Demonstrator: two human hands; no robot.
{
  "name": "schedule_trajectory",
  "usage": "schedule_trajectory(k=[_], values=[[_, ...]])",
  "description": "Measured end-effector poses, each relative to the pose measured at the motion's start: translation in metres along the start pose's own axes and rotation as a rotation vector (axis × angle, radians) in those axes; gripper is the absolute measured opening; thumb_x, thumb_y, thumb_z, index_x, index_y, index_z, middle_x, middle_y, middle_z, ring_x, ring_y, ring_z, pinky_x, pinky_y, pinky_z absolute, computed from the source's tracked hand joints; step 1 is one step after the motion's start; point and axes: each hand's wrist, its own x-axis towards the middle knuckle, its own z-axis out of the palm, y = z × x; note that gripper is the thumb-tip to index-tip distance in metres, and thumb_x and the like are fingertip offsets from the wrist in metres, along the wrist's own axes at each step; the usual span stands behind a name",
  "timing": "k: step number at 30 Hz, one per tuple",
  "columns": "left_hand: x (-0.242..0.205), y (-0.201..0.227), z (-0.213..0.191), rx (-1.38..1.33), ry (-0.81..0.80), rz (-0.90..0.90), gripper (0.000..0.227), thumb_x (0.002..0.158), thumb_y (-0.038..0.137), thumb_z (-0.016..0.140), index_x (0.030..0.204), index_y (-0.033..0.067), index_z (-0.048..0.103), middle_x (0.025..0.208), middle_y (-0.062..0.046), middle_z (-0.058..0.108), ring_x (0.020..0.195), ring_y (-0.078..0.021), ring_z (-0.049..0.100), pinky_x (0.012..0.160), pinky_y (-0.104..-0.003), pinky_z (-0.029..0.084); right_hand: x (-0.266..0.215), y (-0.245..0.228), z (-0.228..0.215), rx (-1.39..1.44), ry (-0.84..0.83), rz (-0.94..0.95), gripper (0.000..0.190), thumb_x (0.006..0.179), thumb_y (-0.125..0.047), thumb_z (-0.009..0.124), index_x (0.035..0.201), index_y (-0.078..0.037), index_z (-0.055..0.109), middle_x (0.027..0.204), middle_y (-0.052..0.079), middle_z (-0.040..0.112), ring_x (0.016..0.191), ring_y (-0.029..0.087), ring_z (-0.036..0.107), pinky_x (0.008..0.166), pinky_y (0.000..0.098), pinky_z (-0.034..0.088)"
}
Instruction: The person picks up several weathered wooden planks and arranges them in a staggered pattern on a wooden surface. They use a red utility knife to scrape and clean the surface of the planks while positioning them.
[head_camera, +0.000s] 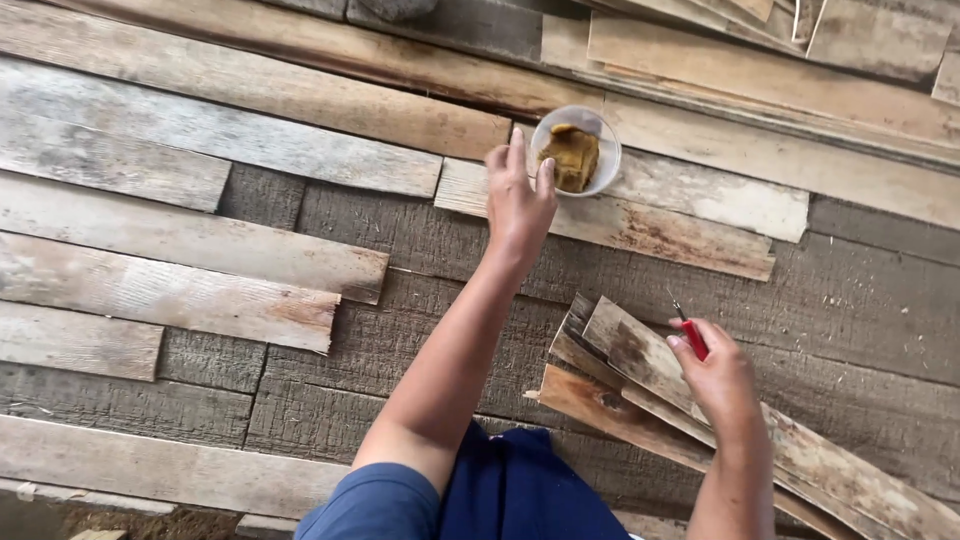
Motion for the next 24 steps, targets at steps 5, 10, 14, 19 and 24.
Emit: schedule_trajectory(k=[5,10,14,19,24], values=[[-0.066,-0.050,0.026,0.020,-0.357,-0.044,0.033,0.101,0.031,0.055,0.129,0.0155,0.063,0.112,-0.011,0.062,0.105,-0.0371,0.069,0.087,-0.051,0.059,-0.013,0.018,-0.024,-0.249,-0.119,-0.042,0.061,0.076,-0.030,0.086,0.133,-0.022,0.069,0.128,0.012,0.065,0.115,0.039,0.065,0.093,0.0499,0.055],[-0.139,-0.063,0.047,0.183,-0.762,-0.012,0.033,0.098,0.043,0.056,0.121,0.0248,0.072,0.108,-0.001,0.075,0.107,-0.0255,0.071,0.092,-0.043,0.058,-0.024,0.014,-0.035,-0.332,-0.331,0.062,0.091,0.069,-0.035,0.091,0.149,-0.015,0.054,0.159,0.017,0.044,0.139,0.045,0.049,0.114,0.0559,0.043],[-0.160,-0.042,0.040,0.429,-0.727,0.225,0.046,0.089,0.041,0.066,0.128,0.0171,0.066,0.110,-0.008,0.061,0.100,-0.0351,0.061,0.076,-0.048,0.056,-0.030,0.002,-0.032,-0.367,-0.350,0.149,0.098,0.067,-0.038,0.091,0.153,-0.017,0.049,0.155,0.010,0.047,0.132,0.042,0.056,0.106,0.0561,0.049],[-0.165,-0.015,0.026,0.454,-0.712,0.295,0.055,0.089,0.049,0.067,0.132,0.0152,0.063,0.118,-0.009,0.055,0.107,-0.0346,0.055,0.081,-0.047,0.051,-0.031,0.016,-0.028,-0.346,-0.255,0.071,0.092,0.064,-0.036,0.094,0.146,-0.020,0.056,0.147,0.008,0.051,0.123,0.043,0.062,0.098,0.0605,0.053],[-0.152,0.022,-0.007,-0.193,-0.677,-0.265,0.058,0.094,0.021,0.069,0.149,0.0153,0.051,0.130,-0.026,0.066,0.124,-0.0460,0.062,0.100,-0.056,0.053,-0.040,-0.011,-0.014,-0.365,-0.082,-0.160,0.094,0.072,-0.032,0.089,0.154,-0.022,0.044,0.147,0.007,0.046,0.120,0.042,0.062,0.090,0.0631,0.058]])
